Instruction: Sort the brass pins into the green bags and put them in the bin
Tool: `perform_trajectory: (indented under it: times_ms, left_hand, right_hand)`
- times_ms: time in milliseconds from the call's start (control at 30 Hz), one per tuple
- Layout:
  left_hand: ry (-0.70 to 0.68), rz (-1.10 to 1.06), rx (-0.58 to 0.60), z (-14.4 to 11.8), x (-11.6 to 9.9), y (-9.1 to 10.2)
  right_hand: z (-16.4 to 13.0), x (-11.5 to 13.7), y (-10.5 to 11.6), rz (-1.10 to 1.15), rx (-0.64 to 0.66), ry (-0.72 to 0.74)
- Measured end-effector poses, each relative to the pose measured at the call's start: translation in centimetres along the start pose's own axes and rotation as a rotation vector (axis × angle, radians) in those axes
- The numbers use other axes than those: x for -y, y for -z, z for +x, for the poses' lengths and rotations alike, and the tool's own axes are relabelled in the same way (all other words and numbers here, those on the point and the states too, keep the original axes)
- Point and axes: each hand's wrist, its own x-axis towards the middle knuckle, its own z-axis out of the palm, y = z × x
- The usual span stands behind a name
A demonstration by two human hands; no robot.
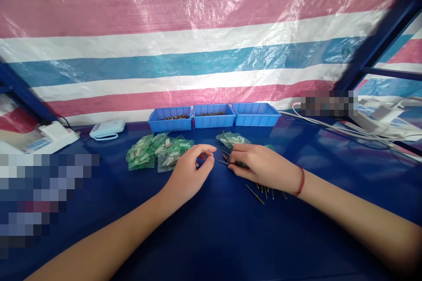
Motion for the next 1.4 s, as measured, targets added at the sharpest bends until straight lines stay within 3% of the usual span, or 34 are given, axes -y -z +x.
perform_trajectory:
  times_ms: [100,233,400,533,833,967,1100,1167,1300,1400]
  left_hand:
    - [-0.022,0.002,-0.005,-0.1,0.0,-0.2]
    - [-0.025,-0.004,0.008,-0.1,0.0,-0.3]
    - [-0.021,0.009,0.017,0.1,-0.1,0.0]
    - [-0.045,0.006,0.018,0.1,0.0,0.1]
    - [-0.058,-0.013,0.03,0.0,0.2,0.3]
    - [-0.042,-0.036,0.017,0.0,0.5,0.4]
    - [-0.045,-0.045,0.02,0.2,0.9,0.3]
    - [-0.048,-0.032,0.022,0.2,1.0,0.3]
    - [-0.034,-0.024,0.022,0.1,0.9,0.1]
    - [-0.02,-0.051,0.033,-0.1,0.4,0.0]
  right_hand:
    - [0.4,-0.4,0.1,-0.012,-0.085,-0.004]
    - [3.3,-3.0,1.0,-0.114,-0.235,-0.066]
    - [8.0,-6.3,0.9,-0.17,-0.042,0.011]
    - [8.6,-6.0,0.3,-0.204,-0.026,0.02]
    - [9.9,-6.0,3.3,-0.239,-0.324,-0.167]
    - [8.0,-4.4,2.9,-0.194,-0.321,-0.168]
    - [3.1,-1.1,1.0,-0.027,-0.124,-0.037]
    - [1.2,0.0,0.0,-0.013,-0.1,-0.019]
    - [0.1,0.9,-1.0,0.043,-0.181,-0.022]
    - [0.1,1.3,-0.7,0.301,-0.277,-0.084]
